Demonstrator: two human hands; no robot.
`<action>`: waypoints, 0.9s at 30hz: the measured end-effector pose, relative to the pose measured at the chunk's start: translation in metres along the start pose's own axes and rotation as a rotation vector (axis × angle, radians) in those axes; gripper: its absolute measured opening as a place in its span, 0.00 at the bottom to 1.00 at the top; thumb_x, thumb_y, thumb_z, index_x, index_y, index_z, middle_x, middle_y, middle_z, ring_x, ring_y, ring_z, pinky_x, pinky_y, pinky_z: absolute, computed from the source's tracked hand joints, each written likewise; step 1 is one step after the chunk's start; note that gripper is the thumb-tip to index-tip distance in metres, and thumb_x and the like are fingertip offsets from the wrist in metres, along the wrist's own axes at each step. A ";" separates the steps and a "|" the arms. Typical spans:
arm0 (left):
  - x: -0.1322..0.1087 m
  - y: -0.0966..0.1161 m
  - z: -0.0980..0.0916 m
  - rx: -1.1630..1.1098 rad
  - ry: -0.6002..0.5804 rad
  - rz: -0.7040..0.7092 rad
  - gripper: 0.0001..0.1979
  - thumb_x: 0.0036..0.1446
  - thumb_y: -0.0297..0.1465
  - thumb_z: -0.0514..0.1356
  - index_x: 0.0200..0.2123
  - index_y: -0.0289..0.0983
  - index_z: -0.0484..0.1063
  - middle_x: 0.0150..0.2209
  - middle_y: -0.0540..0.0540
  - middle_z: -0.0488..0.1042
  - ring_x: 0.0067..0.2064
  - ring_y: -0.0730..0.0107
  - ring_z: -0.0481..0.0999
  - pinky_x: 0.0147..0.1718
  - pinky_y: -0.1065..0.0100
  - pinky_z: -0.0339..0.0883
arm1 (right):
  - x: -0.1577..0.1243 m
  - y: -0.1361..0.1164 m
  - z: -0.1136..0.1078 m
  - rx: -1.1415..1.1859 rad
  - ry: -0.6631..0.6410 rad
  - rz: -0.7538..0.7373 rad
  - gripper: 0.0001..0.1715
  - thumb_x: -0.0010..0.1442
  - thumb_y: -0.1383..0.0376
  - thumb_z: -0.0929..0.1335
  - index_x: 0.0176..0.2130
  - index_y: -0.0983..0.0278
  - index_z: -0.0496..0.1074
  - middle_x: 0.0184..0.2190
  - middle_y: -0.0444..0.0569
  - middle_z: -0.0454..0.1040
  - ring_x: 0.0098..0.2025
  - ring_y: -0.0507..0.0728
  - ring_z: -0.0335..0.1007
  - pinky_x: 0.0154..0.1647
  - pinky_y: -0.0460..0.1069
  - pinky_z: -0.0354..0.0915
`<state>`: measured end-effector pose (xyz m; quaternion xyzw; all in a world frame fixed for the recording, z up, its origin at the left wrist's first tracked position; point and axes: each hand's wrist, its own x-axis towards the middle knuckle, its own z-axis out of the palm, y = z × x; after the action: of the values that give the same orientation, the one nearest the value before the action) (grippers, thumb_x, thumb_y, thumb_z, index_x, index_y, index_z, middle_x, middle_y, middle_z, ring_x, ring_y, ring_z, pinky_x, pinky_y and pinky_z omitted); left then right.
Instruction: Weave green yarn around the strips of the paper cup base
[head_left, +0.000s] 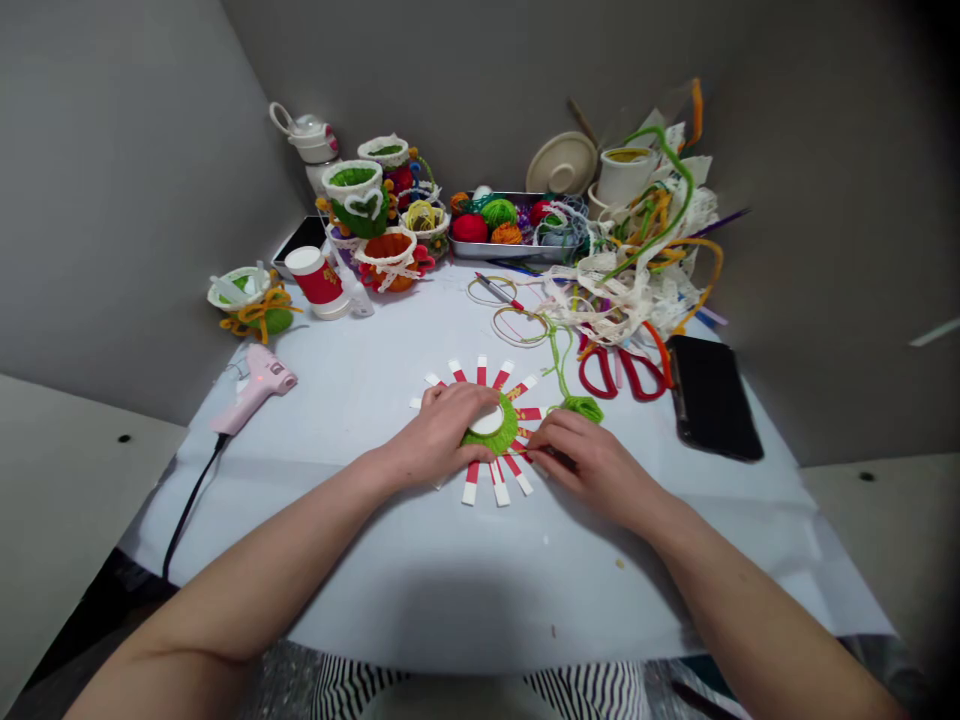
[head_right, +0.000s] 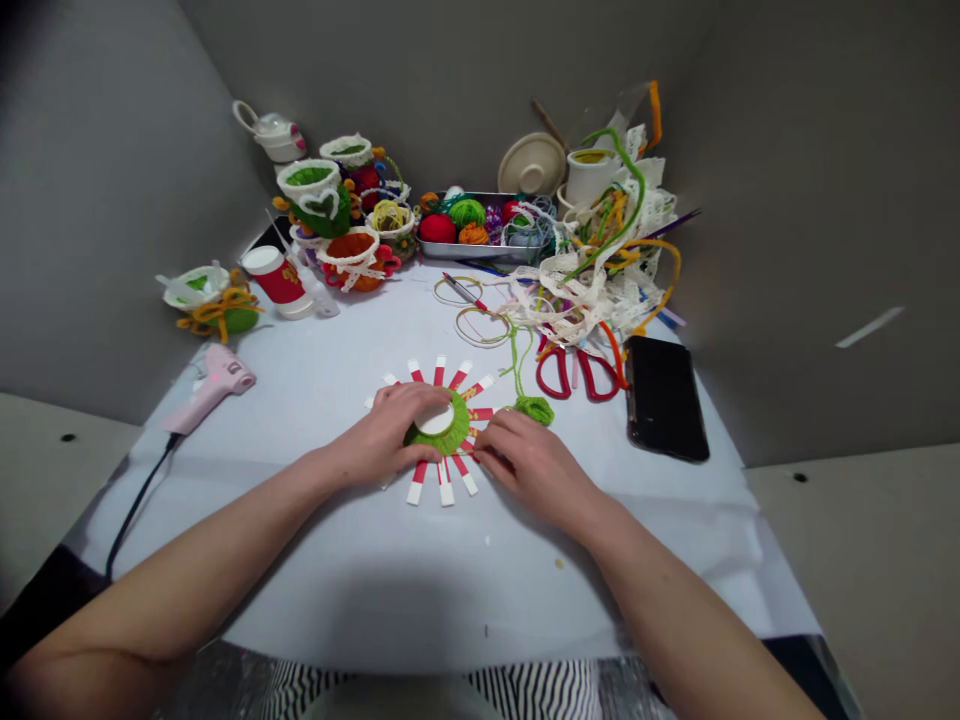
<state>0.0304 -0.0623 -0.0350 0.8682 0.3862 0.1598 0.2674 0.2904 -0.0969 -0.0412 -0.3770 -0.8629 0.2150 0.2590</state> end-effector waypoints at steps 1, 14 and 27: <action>0.000 0.000 0.000 0.001 0.002 0.000 0.27 0.61 0.34 0.70 0.59 0.43 0.65 0.63 0.39 0.72 0.65 0.47 0.68 0.62 0.43 0.56 | -0.001 -0.001 -0.001 0.010 -0.006 -0.006 0.07 0.71 0.69 0.66 0.40 0.62 0.73 0.38 0.51 0.74 0.39 0.57 0.70 0.39 0.51 0.67; 0.001 -0.008 -0.007 0.010 -0.005 -0.028 0.27 0.62 0.34 0.68 0.61 0.45 0.64 0.62 0.40 0.72 0.66 0.46 0.66 0.63 0.44 0.55 | -0.004 -0.013 -0.007 0.049 -0.117 -0.079 0.11 0.70 0.70 0.65 0.38 0.62 0.76 0.35 0.49 0.76 0.36 0.54 0.71 0.36 0.50 0.67; 0.001 -0.010 -0.007 0.006 -0.007 -0.016 0.29 0.61 0.36 0.70 0.62 0.46 0.64 0.63 0.40 0.71 0.66 0.46 0.66 0.63 0.43 0.54 | -0.007 -0.018 -0.006 -0.039 -0.218 -0.074 0.14 0.70 0.70 0.63 0.34 0.62 0.75 0.30 0.47 0.73 0.32 0.53 0.68 0.33 0.49 0.63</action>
<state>0.0218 -0.0536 -0.0352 0.8666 0.3925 0.1534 0.2674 0.2886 -0.1126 -0.0282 -0.3240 -0.9034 0.2282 0.1638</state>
